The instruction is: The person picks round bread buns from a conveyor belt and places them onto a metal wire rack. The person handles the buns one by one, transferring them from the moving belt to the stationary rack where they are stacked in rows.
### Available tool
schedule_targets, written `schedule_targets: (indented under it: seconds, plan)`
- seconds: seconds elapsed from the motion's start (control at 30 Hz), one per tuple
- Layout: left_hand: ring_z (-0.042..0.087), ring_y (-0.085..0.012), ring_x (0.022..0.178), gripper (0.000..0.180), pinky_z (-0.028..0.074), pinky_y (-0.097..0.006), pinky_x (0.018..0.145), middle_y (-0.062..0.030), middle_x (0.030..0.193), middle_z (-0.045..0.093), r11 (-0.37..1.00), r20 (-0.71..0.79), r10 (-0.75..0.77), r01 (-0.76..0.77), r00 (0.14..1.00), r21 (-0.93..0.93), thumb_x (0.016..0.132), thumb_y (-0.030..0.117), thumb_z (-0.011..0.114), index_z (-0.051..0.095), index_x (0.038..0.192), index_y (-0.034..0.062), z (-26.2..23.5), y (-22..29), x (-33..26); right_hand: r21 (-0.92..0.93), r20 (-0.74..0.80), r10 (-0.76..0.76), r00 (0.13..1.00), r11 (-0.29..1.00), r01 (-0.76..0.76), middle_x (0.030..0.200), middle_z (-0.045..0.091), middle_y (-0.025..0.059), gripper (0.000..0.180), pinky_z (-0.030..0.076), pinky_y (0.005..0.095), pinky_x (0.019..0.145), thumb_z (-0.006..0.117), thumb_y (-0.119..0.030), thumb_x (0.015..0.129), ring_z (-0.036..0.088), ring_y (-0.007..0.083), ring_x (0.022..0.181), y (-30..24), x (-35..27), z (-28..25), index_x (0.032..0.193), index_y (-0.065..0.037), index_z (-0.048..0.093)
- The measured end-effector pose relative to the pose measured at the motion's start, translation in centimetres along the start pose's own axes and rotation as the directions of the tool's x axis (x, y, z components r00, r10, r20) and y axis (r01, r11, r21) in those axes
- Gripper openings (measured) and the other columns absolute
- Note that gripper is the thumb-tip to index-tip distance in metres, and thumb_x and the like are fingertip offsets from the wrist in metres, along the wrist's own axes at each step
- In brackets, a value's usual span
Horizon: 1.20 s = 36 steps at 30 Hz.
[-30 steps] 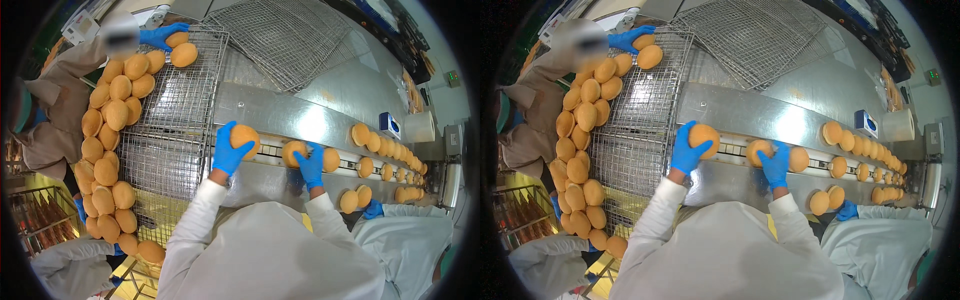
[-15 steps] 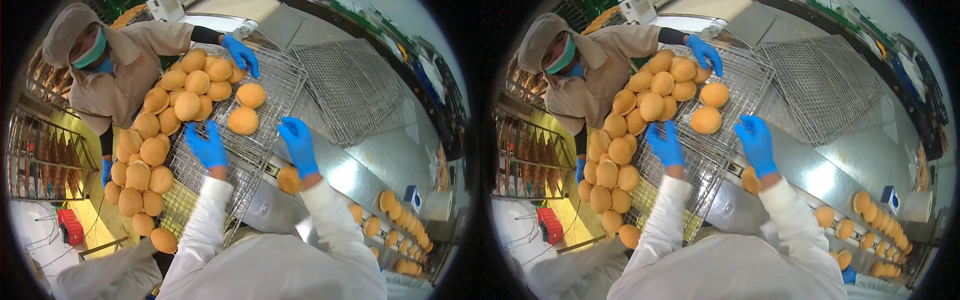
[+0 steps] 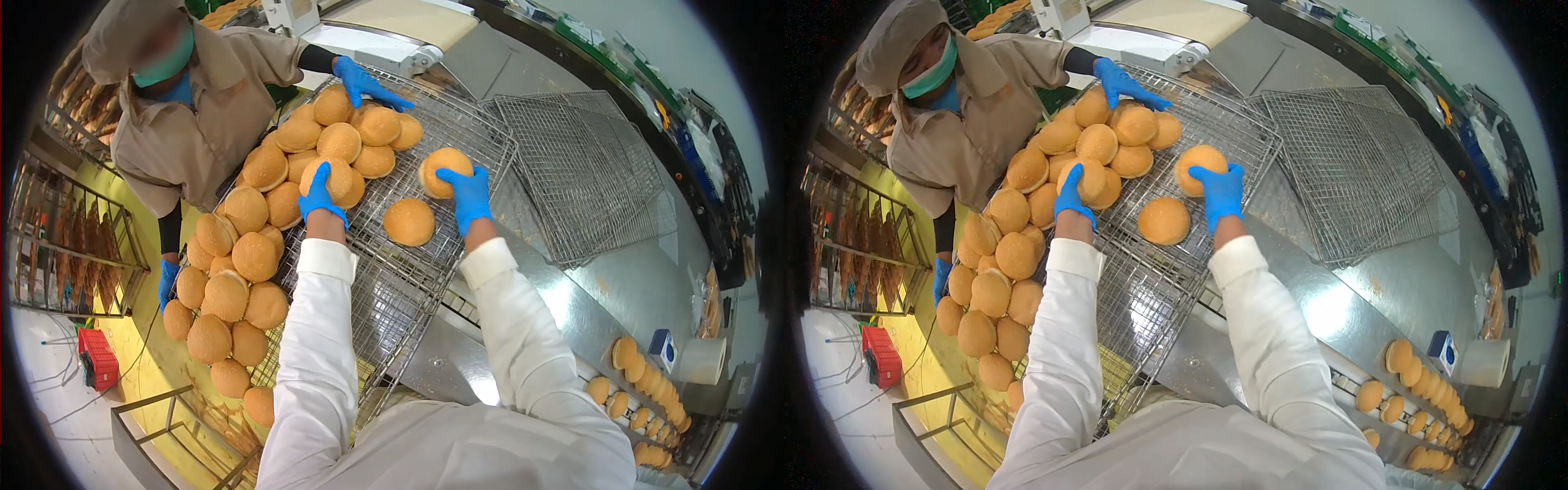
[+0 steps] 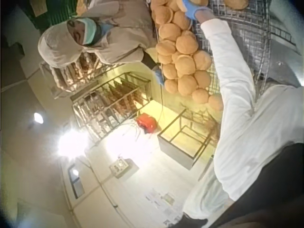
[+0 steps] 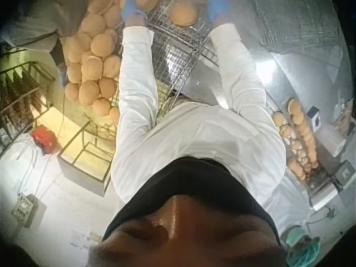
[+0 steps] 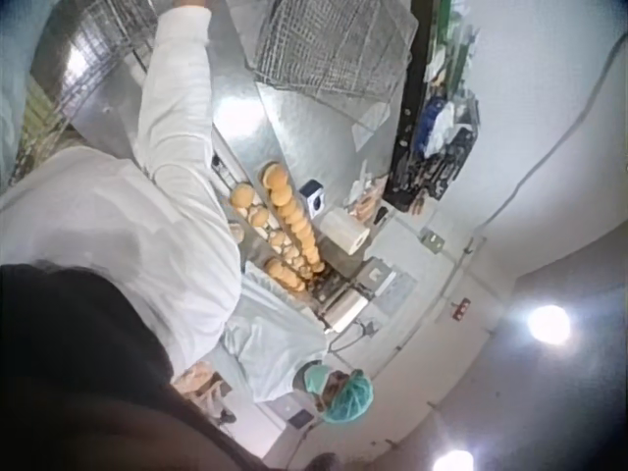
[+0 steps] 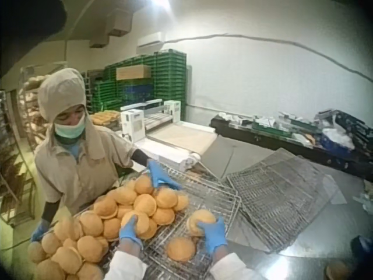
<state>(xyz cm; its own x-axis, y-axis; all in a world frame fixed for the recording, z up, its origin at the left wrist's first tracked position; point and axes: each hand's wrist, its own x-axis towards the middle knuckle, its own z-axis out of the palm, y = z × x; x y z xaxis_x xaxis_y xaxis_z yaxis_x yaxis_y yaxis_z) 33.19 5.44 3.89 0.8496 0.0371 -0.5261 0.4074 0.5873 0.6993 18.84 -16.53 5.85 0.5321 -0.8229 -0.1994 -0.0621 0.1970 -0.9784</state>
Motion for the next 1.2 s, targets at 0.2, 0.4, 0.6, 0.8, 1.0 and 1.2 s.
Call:
schedule_targets:
  seconds: [0.2, 0.4, 0.6, 0.8, 1.0, 1.2]
  plan:
    - [0.067, -0.0234, 0.086, 0.043, 0.055, -0.036, 0.071, -0.0115, 0.104, 0.07, 0.999, 0.439, -0.031, 0.025, 0.898, 0.021, 0.083, 0.028, 0.075, 0.066, 0.117, 0.0027, 2.5, -0.1, -1.7, -0.258, 0.523, 0.129, 0.843, 0.966, 0.012, 0.107, 0.071, 0.0124, 0.057, 0.053, 0.0372, 0.087, 0.084, -0.033, 0.072, 0.068, 0.0228, 0.094, 2.3, -4.5, -1.2, 0.116, 0.001, 0.067]
    - [0.063, -0.0319, 0.108, 0.051, 0.051, -0.05, 0.091, -0.0093, 0.12, 0.067, 0.942, 0.352, -0.255, 0.149, 0.901, 0.301, 0.088, 0.045, 0.063, 0.061, 0.127, 0.0118, -0.5, 2.8, -1.9, -0.317, 0.404, -0.219, 0.888, 0.877, 0.36, 0.118, 0.041, 0.0213, 0.07, 0.049, 0.0456, 0.092, 0.087, -0.029, 0.059, 0.055, 0.0416, 0.104, 1.0, -14.5, 0.9, 0.117, -0.006, 0.056]
    - [0.049, -0.0332, 0.127, 0.073, 0.045, -0.049, 0.104, -0.0171, 0.14, 0.049, 0.967, 0.451, -0.002, -0.112, 0.893, 0.227, 0.084, 0.029, 0.075, 0.041, 0.143, 0.0037, -3.8, -3.1, -14.2, 0.109, 0.224, -0.036, 0.974, 0.994, 0.011, 0.125, 0.045, 0.0146, 0.074, 0.045, 0.0427, 0.099, 0.089, -0.028, 0.064, 0.051, 0.0287, 0.114, 3.6, -19.0, -16.9, 0.123, -0.003, 0.053]
    - [0.054, -0.0296, 0.121, 0.07, 0.047, -0.044, 0.101, -0.0141, 0.13, 0.054, 0.886, 0.592, -0.435, 0.207, 0.678, 0.415, 0.078, 0.012, 0.077, 0.043, 0.139, 0.0028, -7.4, -16.0, -27.4, 0.194, -0.132, 0.209, 0.969, 0.964, -0.181, 0.113, 0.063, 0.0098, 0.051, 0.051, 0.0324, 0.092, 0.078, -0.017, 0.079, 0.062, 0.0193, 0.104, 4.4, -24.7, -42.8, 0.122, 0.0, 0.056]
    - [0.06, -0.0233, 0.11, 0.058, 0.051, -0.038, 0.094, -0.0132, 0.12, 0.061, 0.673, 0.589, -0.553, -0.1, 0.589, 0.733, 0.077, 0.011, 0.08, 0.052, 0.127, -0.0004, -5.8, -23.8, -30.0, 0.0, -0.571, 0.047, 0.82, 0.998, -0.057, 0.113, 0.062, 0.0102, 0.045, 0.05, 0.0327, 0.092, 0.075, -0.018, 0.082, 0.061, 0.019, 0.101, 5.1, -26.4, -48.2, 0.119, -0.001, 0.057]
    - [0.061, -0.0245, 0.105, 0.06, 0.051, -0.038, 0.093, -0.0127, 0.115, 0.061, 0.839, 0.57, -0.266, -0.105, 0.777, 0.533, 0.074, 0.009, 0.083, 0.053, 0.125, 0.0016, -6.4, -18.4, -31.3, 0.285, -0.519, -0.035, 0.854, 0.935, 0.211, 0.125, 0.056, 0.0112, 0.047, 0.045, 0.0333, 0.1, 0.065, -0.018, 0.09, 0.053, 0.0204, 0.117, 2.5, -25.8, -44.9, 0.132, -0.003, 0.049]
